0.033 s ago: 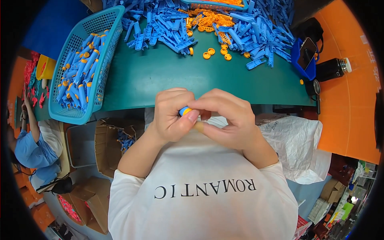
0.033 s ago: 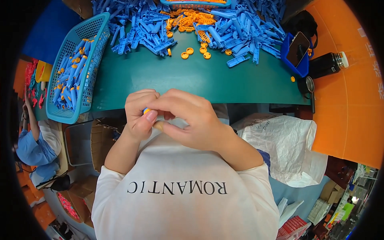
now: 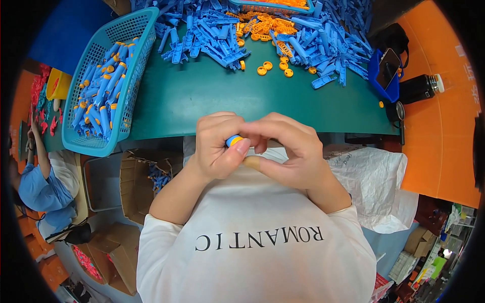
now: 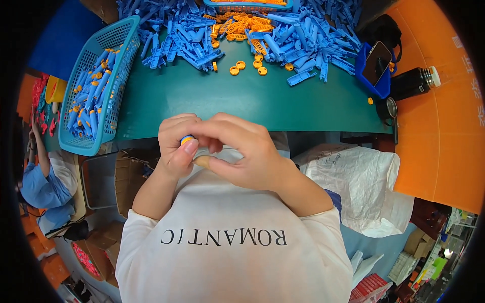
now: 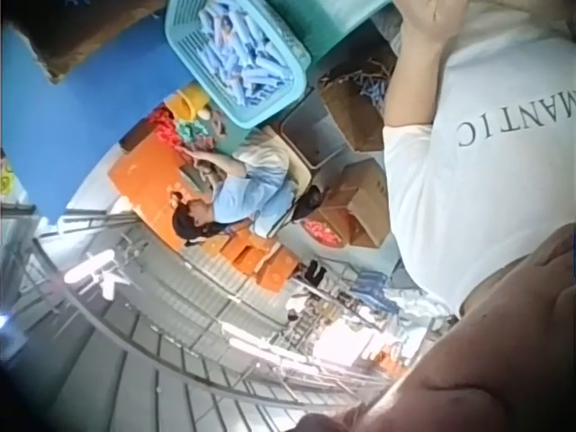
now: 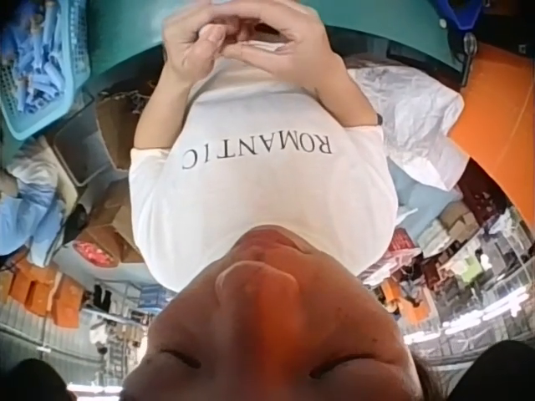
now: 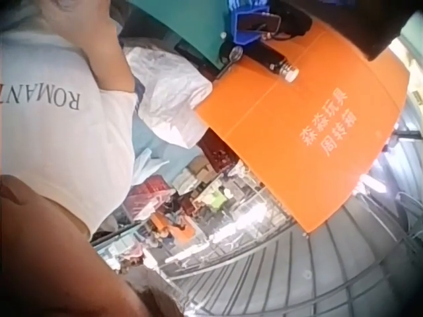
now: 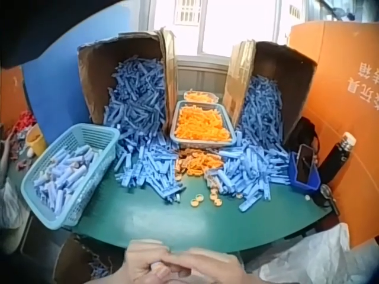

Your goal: Assemble small plastic toy darts by manually fitting orange tips into blue cylindrical bodies.

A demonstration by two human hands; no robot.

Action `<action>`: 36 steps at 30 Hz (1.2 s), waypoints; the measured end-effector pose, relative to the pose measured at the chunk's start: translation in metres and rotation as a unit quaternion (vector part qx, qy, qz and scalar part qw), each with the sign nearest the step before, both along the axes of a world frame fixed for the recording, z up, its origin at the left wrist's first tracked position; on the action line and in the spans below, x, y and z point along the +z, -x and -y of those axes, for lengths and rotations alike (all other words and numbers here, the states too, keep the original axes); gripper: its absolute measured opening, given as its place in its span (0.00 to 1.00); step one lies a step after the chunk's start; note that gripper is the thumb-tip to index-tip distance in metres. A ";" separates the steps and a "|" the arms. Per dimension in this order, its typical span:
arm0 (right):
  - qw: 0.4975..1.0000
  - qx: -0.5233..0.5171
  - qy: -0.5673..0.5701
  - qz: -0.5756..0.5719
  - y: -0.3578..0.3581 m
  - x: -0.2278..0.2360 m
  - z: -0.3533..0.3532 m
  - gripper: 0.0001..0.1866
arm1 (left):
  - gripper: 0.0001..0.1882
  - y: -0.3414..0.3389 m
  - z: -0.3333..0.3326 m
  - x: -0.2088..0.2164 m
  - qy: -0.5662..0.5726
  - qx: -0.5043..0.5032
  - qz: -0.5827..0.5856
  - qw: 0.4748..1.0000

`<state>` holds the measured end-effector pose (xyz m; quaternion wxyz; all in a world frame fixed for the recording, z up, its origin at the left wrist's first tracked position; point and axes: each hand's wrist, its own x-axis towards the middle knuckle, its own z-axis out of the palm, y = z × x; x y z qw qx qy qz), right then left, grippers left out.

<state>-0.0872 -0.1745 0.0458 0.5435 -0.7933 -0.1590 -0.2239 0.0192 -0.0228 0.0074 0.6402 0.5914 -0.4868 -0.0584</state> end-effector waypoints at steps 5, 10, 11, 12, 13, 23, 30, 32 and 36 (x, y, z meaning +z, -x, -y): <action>0.982 -0.039 -0.161 -0.091 -0.001 -0.022 0.016 0.25 | 0.12 -0.002 -0.008 -0.001 0.015 0.013 -0.006 1.000; 0.966 -0.088 -0.208 -0.126 -0.008 -0.045 0.040 0.20 | 0.19 0.005 -0.012 0.029 -0.037 0.085 0.148 0.985; 0.966 -0.095 -0.203 -0.132 -0.008 -0.047 0.042 0.19 | 0.22 0.000 -0.017 0.022 -0.025 0.148 0.168 0.974; 0.965 -0.102 -0.198 -0.138 -0.008 -0.049 0.044 0.17 | 0.20 -0.011 -0.020 0.024 -0.022 0.259 0.242 0.935; 0.965 -0.109 -0.199 -0.134 -0.008 -0.052 0.047 0.17 | 0.19 -0.022 -0.025 0.035 -0.099 0.384 0.249 0.883; 0.961 -0.062 -0.078 -0.258 -0.016 -0.054 0.026 0.10 | 0.36 -0.078 0.002 0.012 -0.287 0.354 0.390 0.800; 0.973 -0.052 -0.019 -0.223 -0.017 -0.053 0.031 0.09 | 0.22 -0.075 0.019 -0.017 -0.319 0.204 0.398 0.836; 0.967 -0.093 -0.043 -0.232 -0.019 -0.058 0.036 0.09 | 0.22 -0.051 0.012 -0.018 -0.321 0.237 0.414 0.819; 0.960 -0.158 -0.015 -0.230 -0.028 -0.056 0.035 0.10 | 0.22 -0.009 0.006 -0.016 -0.349 0.271 0.384 0.811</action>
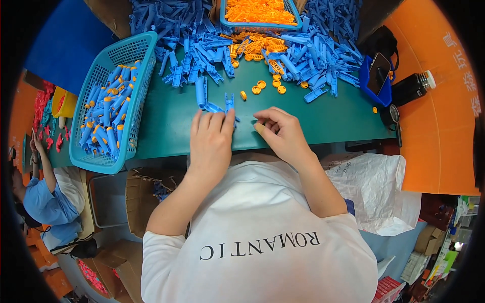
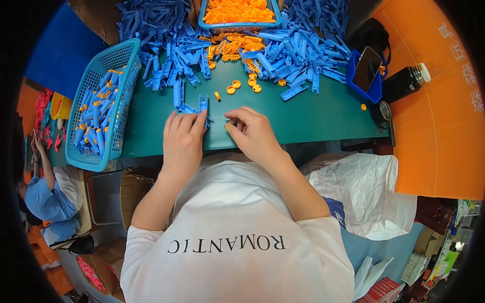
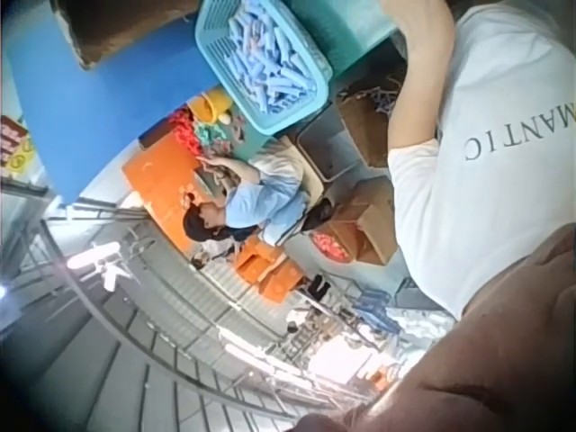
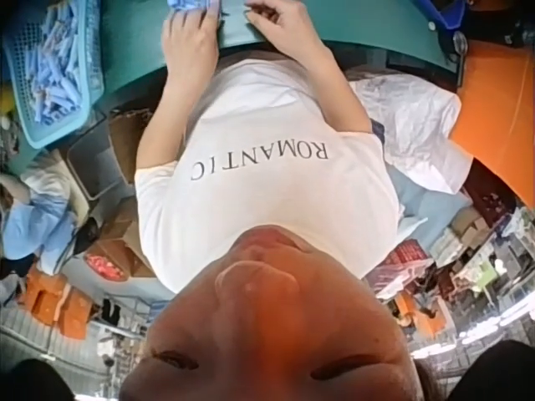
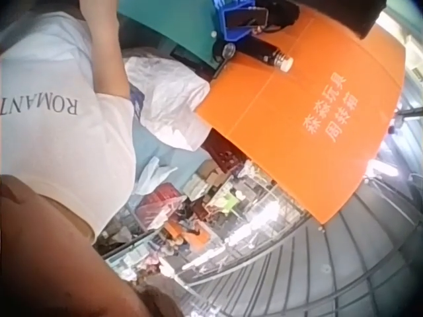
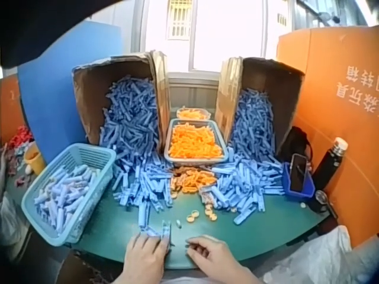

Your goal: Assemble small plastic toy darts by manually fitting orange tips into blue cylindrical bodies.

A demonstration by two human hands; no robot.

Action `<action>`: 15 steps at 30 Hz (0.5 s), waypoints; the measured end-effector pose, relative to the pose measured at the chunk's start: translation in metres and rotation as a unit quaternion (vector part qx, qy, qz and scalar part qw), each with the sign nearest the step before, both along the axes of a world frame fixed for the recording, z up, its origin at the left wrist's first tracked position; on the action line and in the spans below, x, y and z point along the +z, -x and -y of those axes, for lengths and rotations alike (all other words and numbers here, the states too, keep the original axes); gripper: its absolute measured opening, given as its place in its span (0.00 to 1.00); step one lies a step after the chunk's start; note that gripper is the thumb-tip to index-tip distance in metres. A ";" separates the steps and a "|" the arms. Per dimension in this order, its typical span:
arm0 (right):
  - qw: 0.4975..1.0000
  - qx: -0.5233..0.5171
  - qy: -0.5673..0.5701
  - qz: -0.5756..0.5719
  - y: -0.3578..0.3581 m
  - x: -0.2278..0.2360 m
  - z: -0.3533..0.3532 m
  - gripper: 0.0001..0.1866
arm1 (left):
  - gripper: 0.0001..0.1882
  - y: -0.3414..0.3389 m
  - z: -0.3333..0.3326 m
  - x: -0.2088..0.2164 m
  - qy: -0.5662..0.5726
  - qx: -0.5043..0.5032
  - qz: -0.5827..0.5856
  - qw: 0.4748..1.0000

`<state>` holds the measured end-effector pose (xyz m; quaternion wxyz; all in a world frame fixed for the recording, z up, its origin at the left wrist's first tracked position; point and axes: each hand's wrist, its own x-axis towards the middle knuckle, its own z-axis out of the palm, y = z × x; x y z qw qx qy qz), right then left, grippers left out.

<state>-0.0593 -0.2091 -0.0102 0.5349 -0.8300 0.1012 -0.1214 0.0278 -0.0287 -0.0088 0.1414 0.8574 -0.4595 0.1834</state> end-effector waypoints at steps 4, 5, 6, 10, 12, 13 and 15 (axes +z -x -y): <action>0.995 0.021 0.065 0.069 -0.013 -0.006 -0.012 0.13 | 0.24 -0.002 0.009 -0.010 0.078 -0.030 -0.066 0.994; 0.989 -0.003 0.100 0.109 -0.016 -0.012 -0.011 0.13 | 0.25 -0.005 0.011 -0.010 0.133 -0.055 -0.123 0.982; 0.979 -0.027 0.136 0.149 -0.019 -0.015 -0.009 0.14 | 0.25 -0.008 0.011 -0.010 0.187 -0.080 -0.180 0.962; 0.974 -0.052 0.184 0.120 -0.013 -0.002 -0.001 0.15 | 0.22 -0.019 -0.006 -0.004 0.227 -0.094 -0.135 0.960; 0.975 -0.031 0.183 0.120 -0.015 -0.001 -0.004 0.15 | 0.17 -0.021 -0.009 -0.005 0.187 -0.056 -0.120 0.973; 0.964 -0.023 0.220 0.149 -0.021 -0.002 -0.007 0.15 | 0.15 -0.026 -0.011 -0.007 0.165 -0.076 -0.123 0.976; 0.956 -0.015 0.253 0.146 -0.026 -0.008 -0.007 0.13 | 0.14 -0.030 -0.013 -0.006 0.141 -0.111 -0.113 0.977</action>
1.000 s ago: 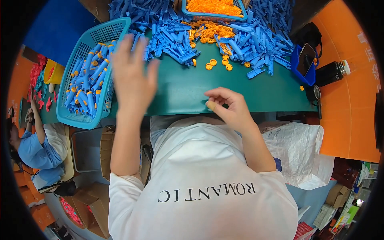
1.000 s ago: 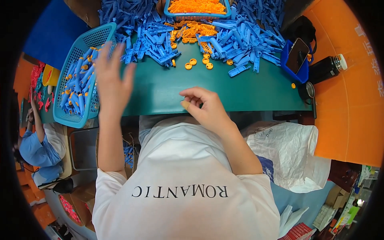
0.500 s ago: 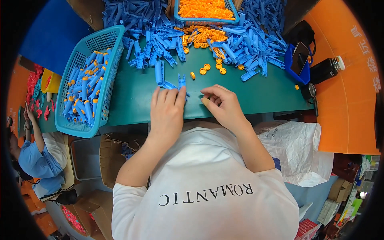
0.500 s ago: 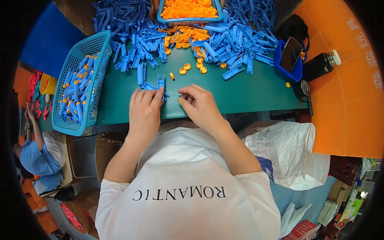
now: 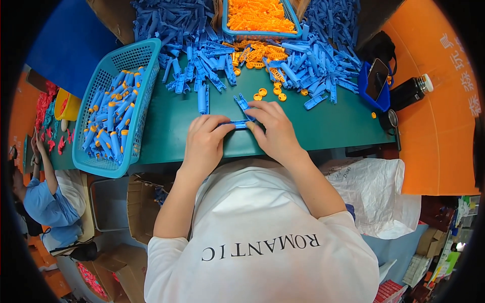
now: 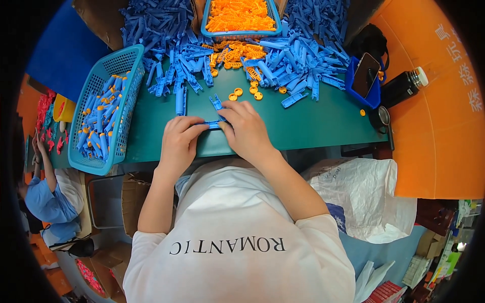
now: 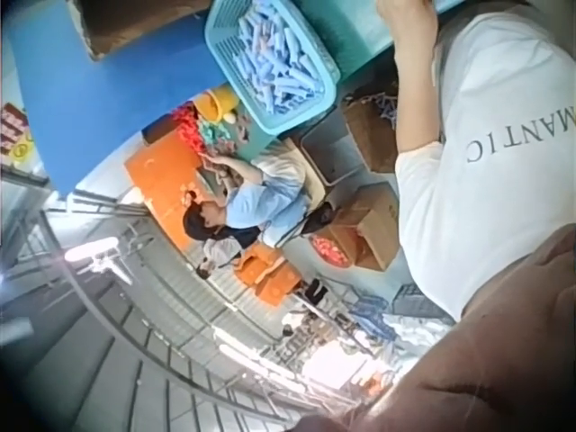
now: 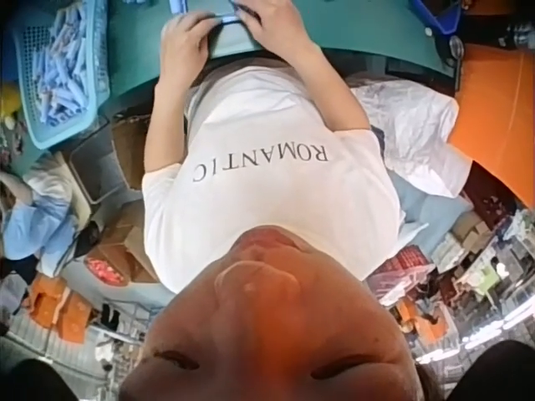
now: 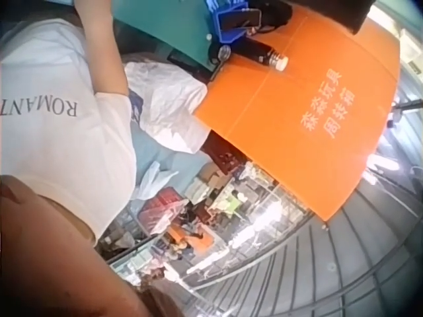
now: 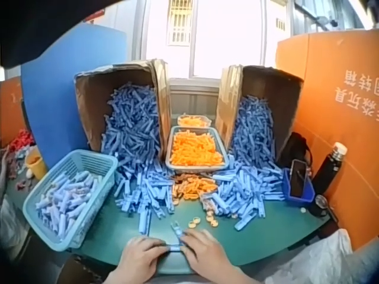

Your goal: Assemble small plastic toy darts by manually fitting orange tips into blue cylindrical bodies.

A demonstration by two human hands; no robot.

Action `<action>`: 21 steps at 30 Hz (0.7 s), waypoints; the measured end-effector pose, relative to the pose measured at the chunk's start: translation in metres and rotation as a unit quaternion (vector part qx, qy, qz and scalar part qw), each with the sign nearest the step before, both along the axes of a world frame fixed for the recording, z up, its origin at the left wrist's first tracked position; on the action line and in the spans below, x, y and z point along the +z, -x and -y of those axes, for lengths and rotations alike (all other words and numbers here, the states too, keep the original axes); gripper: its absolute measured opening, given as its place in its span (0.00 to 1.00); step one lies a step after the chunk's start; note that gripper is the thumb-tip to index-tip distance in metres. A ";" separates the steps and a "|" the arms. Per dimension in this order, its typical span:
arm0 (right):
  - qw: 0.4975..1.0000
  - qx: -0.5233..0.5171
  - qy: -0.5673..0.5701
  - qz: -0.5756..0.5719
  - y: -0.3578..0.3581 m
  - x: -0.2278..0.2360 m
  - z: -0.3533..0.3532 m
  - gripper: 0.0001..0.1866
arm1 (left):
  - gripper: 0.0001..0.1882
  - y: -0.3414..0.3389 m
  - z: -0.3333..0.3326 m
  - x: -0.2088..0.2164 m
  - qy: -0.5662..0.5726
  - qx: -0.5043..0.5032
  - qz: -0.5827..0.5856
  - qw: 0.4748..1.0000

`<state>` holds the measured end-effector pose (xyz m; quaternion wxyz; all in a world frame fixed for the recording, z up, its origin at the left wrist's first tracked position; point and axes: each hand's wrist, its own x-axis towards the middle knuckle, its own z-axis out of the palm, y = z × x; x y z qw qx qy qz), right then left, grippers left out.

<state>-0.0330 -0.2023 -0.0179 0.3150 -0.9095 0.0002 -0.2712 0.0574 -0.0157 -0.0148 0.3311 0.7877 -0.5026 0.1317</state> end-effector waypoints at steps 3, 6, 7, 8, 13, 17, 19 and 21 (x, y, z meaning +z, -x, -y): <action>1.000 -0.007 0.005 0.024 -0.004 -0.012 0.017 0.10 | 0.15 -0.014 -0.010 -0.003 0.017 0.014 0.018 1.000; 0.999 -0.005 -0.002 0.033 -0.004 -0.007 0.025 0.09 | 0.15 -0.005 -0.009 0.002 0.041 0.078 0.003 0.996; 0.999 -0.007 0.000 0.041 -0.004 -0.005 0.026 0.10 | 0.14 0.005 -0.004 0.005 0.061 0.130 -0.037 0.989; 0.999 -0.006 0.001 0.041 -0.004 -0.003 0.025 0.10 | 0.12 0.012 0.001 0.004 0.042 0.139 -0.046 0.988; 0.999 -0.016 0.021 0.017 -0.004 -0.007 0.027 0.10 | 0.10 0.026 0.008 0.004 -0.007 0.098 -0.072 0.993; 0.999 -0.028 0.040 0.020 -0.013 -0.008 0.040 0.09 | 0.11 0.016 -0.006 0.004 -0.036 0.001 -0.094 0.995; 0.998 0.022 0.060 0.029 -0.019 -0.002 0.040 0.09 | 0.10 0.008 -0.002 0.004 -0.049 -0.039 0.002 0.998; 0.995 0.096 0.040 -0.004 -0.019 0.004 0.039 0.09 | 0.13 0.010 -0.003 0.004 -0.034 -0.032 -0.015 0.999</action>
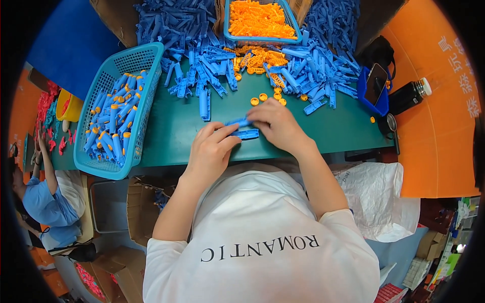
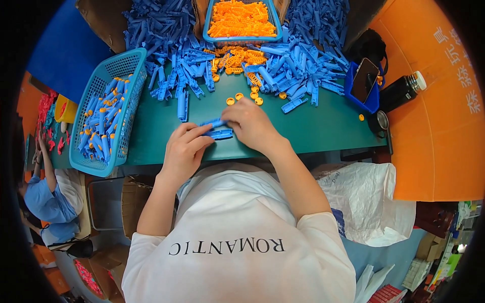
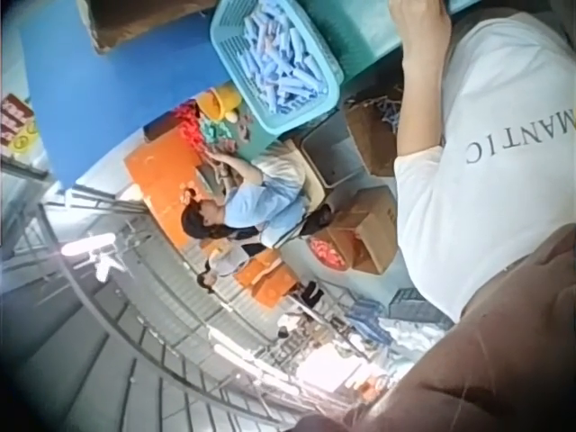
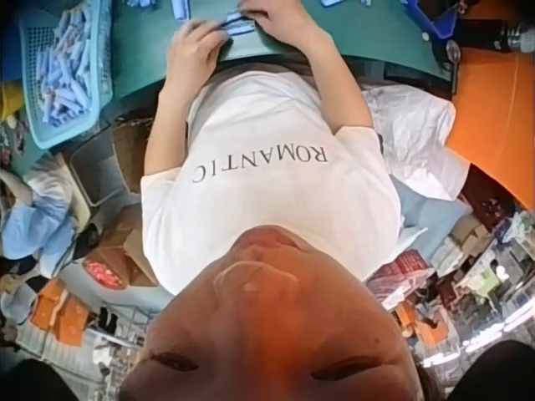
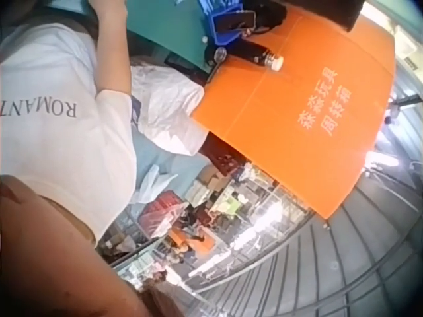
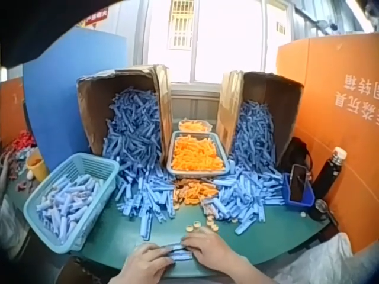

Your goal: Assemble small plastic toy darts by manually fitting orange tips into blue cylindrical bodies.

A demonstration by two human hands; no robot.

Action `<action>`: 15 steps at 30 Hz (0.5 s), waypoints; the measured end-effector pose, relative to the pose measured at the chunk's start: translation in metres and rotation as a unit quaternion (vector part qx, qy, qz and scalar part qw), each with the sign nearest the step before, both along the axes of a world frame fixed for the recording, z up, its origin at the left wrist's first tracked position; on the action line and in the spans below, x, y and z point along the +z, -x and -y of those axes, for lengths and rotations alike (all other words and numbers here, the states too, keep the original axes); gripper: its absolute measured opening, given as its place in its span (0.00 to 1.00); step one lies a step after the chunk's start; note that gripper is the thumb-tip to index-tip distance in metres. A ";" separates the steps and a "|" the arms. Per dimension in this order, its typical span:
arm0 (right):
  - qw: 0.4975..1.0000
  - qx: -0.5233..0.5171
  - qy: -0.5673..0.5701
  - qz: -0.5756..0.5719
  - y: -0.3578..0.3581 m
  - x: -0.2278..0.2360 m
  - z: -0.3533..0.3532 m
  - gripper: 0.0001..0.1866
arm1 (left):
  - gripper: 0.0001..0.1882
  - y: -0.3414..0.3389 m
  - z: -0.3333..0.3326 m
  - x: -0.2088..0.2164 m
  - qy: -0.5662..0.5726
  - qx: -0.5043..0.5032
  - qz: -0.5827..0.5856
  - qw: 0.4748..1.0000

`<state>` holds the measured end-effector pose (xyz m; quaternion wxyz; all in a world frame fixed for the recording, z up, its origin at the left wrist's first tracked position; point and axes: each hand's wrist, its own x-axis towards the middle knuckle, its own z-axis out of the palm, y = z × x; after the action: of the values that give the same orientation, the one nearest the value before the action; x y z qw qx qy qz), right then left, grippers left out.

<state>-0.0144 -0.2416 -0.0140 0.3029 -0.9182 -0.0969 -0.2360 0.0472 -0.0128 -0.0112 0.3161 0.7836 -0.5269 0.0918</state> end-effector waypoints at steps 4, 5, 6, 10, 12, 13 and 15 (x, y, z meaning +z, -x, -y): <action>0.996 0.057 -0.062 -0.043 -0.006 0.015 0.010 0.10 | 0.24 0.000 0.008 0.011 0.042 0.003 0.006 0.999; 0.998 0.034 -0.041 -0.027 -0.016 0.016 0.017 0.09 | 0.29 -0.003 0.008 -0.004 -0.012 -0.019 0.012 1.000; 0.998 0.037 -0.039 -0.025 -0.027 0.019 0.020 0.09 | 0.29 -0.003 0.008 -0.016 -0.011 -0.016 0.014 1.000; 0.985 -0.121 0.127 -0.004 -0.082 0.026 0.033 0.09 | 0.24 -0.003 0.018 -0.016 -0.047 -0.017 -0.012 0.999; 0.968 -0.156 0.197 0.009 -0.102 0.015 0.042 0.09 | 0.27 0.002 0.018 -0.004 -0.003 0.019 -0.002 1.000; 0.951 -0.169 0.258 -0.005 -0.111 0.007 0.045 0.09 | 0.27 -0.002 0.012 -0.004 -0.002 0.024 0.002 1.000; 0.938 -0.158 0.308 -0.036 -0.117 0.006 0.041 0.08 | 0.33 -0.014 -0.009 -0.017 0.174 -0.083 -0.207 0.959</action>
<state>0.1023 -0.2828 -0.0078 -0.0326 -0.9779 -0.0080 -0.2065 0.0610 -0.0040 -0.0284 0.5564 0.6717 -0.4890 -0.0091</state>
